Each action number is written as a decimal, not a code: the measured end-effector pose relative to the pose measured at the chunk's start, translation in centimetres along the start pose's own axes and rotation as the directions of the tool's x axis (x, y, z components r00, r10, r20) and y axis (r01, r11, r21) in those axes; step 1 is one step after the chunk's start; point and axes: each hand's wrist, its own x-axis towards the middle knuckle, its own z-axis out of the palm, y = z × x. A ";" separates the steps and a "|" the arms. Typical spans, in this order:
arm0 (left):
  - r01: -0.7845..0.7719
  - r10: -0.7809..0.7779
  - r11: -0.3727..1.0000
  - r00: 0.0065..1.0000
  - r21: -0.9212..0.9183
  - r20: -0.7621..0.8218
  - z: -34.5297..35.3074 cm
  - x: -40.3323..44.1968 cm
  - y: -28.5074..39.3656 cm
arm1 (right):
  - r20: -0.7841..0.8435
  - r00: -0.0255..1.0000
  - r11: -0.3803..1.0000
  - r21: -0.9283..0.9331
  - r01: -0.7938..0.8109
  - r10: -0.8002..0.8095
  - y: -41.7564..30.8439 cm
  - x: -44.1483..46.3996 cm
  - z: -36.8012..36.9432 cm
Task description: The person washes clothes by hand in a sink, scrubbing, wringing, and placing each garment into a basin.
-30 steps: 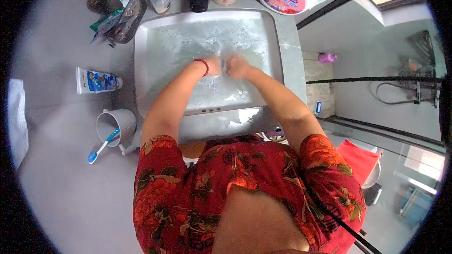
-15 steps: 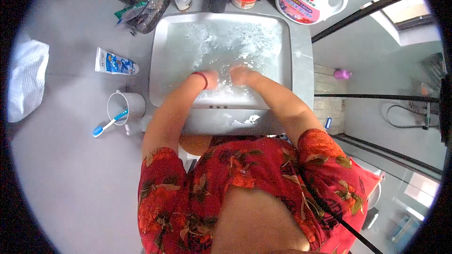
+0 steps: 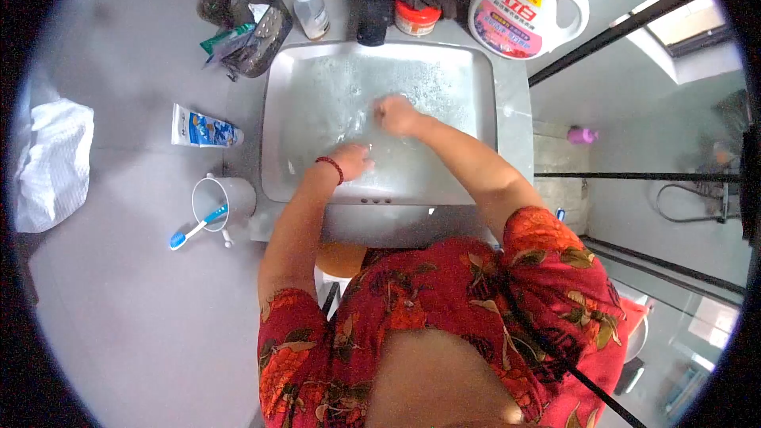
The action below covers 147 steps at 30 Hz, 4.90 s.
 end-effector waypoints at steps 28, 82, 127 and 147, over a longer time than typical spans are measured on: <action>0.063 -0.212 0.826 0.956 -0.560 -0.205 -2.9 2.1 3.5 | -0.765 0.501 0.649 0.626 0.432 0.405 1.7 -8.2 -10.6; -0.347 -0.046 0.832 0.733 -0.432 -0.678 -4.6 6.1 12.8 | -0.334 0.921 -0.155 0.939 0.306 -0.203 8.4 -1.7 4.5; -0.361 -0.292 0.767 0.540 -0.531 -0.790 -3.8 2.5 14.7 | -0.573 0.671 0.713 0.695 0.094 0.470 -0.3 -7.9 -2.1; -0.264 0.238 0.963 0.716 0.061 -0.657 -3.7 -0.7 14.4 | 0.175 0.925 -0.178 0.977 -0.120 0.337 -2.7 -11.7 -4.4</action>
